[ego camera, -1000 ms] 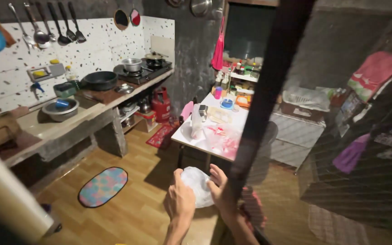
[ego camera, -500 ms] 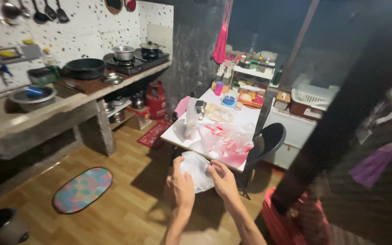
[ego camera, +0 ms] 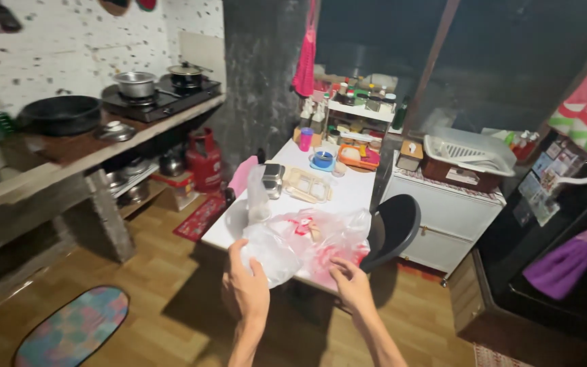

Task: Carry a bag of food into the dining room and kitchen, unloading items onto the tables.

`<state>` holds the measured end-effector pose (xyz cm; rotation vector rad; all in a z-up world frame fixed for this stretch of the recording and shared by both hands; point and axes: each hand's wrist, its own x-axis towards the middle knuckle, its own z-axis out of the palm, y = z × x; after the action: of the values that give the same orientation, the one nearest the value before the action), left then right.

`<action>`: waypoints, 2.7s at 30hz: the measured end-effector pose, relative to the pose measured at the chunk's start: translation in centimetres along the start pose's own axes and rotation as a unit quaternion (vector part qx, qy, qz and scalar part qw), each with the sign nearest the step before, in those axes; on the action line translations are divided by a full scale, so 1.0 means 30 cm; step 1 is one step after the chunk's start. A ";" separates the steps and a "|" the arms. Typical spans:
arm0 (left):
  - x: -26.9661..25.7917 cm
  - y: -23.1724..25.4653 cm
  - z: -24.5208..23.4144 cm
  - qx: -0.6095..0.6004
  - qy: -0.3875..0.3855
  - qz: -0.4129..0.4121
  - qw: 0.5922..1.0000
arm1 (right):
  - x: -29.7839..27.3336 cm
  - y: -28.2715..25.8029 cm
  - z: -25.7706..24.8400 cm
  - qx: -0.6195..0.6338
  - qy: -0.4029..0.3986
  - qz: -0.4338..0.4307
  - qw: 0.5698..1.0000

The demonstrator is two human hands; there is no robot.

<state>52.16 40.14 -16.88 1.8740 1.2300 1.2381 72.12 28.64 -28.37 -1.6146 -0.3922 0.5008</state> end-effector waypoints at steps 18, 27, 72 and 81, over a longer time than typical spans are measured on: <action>0.388 -0.195 0.851 0.023 -0.316 0.398 0.861 | 0.801 0.141 -0.018 -0.274 0.029 -0.148 0.950; 0.383 -0.445 1.115 0.196 -0.542 0.413 0.705 | 1.040 0.379 -0.066 -0.565 -0.317 0.003 0.762; 0.484 -0.870 1.471 0.071 -0.439 0.038 0.895 | 1.045 -0.136 0.041 -0.486 -0.197 -0.122 0.843; 0.602 -0.546 1.132 0.298 -0.631 0.062 0.713 | 1.058 -0.088 0.125 -0.476 -0.192 -0.156 0.844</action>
<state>79.61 64.19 -37.28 2.4598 0.6576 -0.6283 96.99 48.89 -28.84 -2.3307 -1.3481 0.3873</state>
